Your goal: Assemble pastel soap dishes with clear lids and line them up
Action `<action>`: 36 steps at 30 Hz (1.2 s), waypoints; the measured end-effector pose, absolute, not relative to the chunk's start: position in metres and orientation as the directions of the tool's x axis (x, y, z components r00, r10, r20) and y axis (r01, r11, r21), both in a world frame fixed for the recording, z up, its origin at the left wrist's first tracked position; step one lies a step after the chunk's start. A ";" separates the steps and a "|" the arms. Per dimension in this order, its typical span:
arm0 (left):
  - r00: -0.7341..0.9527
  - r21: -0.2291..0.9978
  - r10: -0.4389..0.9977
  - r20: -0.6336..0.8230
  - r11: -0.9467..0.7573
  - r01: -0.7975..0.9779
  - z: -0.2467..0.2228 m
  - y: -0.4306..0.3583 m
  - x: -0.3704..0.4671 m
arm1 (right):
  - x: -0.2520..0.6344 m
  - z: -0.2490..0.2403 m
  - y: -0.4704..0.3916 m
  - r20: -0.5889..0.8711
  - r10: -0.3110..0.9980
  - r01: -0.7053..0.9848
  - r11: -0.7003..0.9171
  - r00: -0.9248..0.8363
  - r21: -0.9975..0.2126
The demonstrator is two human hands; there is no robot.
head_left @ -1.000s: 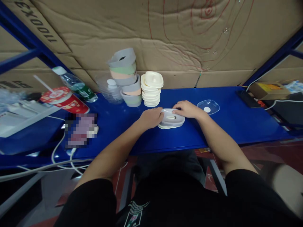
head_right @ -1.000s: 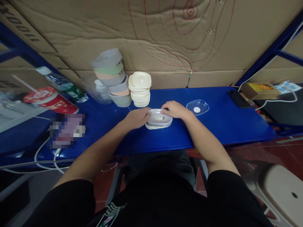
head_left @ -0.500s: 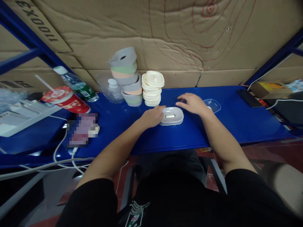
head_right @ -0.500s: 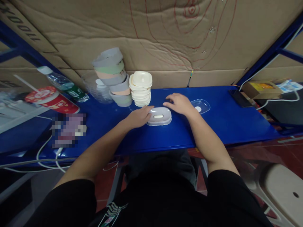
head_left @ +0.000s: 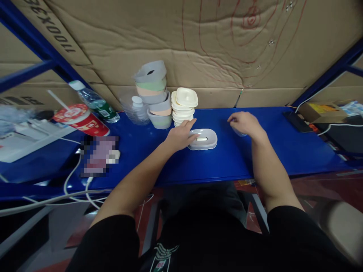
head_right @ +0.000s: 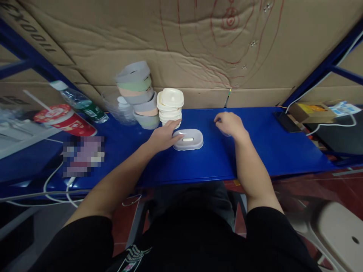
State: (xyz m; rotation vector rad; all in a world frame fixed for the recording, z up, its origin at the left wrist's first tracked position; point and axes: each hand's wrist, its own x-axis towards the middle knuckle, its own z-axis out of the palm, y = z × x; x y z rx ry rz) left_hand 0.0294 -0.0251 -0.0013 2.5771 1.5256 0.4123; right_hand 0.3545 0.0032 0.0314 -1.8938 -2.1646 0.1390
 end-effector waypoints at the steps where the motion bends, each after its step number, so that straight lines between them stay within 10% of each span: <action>1: 0.467 0.251 0.856 0.222 -0.513 0.821 -0.001 -0.025 0.029 | 0.356 0.036 0.000 0.246 0.965 0.913 0.183 -0.096 -0.363; 5: 0.527 0.223 0.728 0.440 -0.656 0.721 -0.003 -0.027 0.030 | 0.355 0.054 -0.014 0.448 0.894 0.415 0.410 -0.007 -0.812; 12: 0.591 0.134 0.640 0.492 -0.726 0.675 0.000 -0.030 0.028 | 0.306 0.037 -0.023 0.288 0.896 -0.128 0.259 -0.339 -0.957; 20: 0.622 0.207 0.751 0.223 -0.660 0.722 0.017 -0.028 0.013 | 0.303 0.018 -0.006 0.147 0.932 0.365 0.270 -0.330 -0.891; 27: 0.637 0.182 0.765 0.095 -0.642 0.744 0.012 -0.031 0.021 | 0.301 0.013 -0.008 0.151 0.903 0.770 0.424 -0.403 -0.477; 36: 0.606 0.241 0.795 0.013 -0.591 0.770 0.008 -0.026 0.022 | 0.297 0.003 -0.005 0.054 0.897 0.853 0.434 -0.438 -0.288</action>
